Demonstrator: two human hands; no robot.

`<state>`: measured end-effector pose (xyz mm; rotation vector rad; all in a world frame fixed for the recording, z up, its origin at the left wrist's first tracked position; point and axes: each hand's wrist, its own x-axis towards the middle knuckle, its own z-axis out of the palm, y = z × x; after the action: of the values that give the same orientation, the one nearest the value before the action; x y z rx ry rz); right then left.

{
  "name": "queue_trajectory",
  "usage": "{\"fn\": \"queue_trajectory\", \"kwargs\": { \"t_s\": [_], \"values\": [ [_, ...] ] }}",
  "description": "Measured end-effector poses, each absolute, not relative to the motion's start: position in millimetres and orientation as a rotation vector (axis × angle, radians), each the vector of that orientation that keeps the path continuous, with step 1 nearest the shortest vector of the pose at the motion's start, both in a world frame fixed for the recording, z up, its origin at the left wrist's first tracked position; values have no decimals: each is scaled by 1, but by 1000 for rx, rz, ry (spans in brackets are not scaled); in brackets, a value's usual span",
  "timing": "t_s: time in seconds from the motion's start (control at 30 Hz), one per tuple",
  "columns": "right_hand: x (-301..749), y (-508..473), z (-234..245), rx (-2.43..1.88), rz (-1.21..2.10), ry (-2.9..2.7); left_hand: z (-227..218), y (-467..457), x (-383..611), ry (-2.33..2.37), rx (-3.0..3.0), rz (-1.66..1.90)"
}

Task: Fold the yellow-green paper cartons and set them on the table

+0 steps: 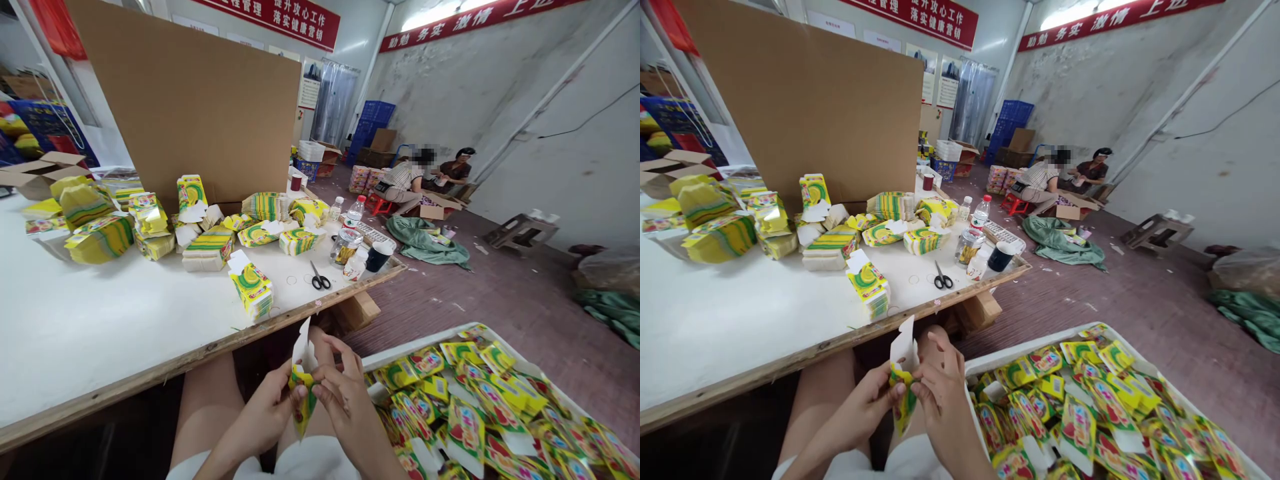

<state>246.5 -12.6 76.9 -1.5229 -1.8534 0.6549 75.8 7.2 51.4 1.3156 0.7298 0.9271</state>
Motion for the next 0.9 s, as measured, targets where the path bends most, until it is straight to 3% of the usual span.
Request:
{"fn": "queue_trajectory", "kwargs": {
  "t_s": [0.23,0.9],
  "values": [
    [239,-13,77,-1363,879,-1681,56,4,81,573,1291,829],
    [232,-20,57,-1316,861,-1379,49,10,98,625,873,1088]
  ]
}}
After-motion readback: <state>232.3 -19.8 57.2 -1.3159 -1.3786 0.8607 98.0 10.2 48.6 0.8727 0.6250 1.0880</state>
